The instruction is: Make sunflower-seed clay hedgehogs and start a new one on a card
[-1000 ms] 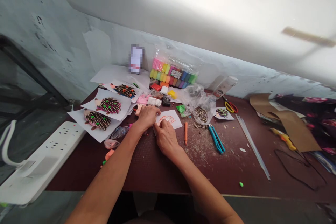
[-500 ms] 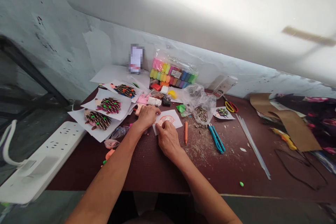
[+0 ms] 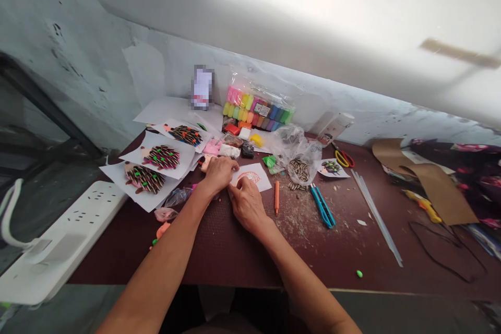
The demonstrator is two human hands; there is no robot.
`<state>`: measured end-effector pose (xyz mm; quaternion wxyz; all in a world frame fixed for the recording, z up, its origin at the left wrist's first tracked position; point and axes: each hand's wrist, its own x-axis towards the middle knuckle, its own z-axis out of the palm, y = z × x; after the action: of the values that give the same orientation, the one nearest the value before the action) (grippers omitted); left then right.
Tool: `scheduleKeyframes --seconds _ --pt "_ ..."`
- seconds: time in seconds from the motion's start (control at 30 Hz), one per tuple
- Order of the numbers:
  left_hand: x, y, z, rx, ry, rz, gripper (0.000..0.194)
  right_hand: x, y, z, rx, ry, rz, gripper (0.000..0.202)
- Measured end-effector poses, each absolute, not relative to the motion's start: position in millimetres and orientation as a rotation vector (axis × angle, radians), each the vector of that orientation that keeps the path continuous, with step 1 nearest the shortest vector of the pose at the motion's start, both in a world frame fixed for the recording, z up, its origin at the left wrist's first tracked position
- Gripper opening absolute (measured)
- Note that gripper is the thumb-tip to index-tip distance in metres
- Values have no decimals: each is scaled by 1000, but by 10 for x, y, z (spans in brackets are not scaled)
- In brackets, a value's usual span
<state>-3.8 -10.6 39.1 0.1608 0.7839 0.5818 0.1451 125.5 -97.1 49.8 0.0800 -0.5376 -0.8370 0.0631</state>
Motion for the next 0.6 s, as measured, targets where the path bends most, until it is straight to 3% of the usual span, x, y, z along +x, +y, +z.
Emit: scheduleKeyframes --seconds 0.6 --pt "-30 -128 443 2212 1660 401 29 1327 -950 439 -1676 -2487 88 29"
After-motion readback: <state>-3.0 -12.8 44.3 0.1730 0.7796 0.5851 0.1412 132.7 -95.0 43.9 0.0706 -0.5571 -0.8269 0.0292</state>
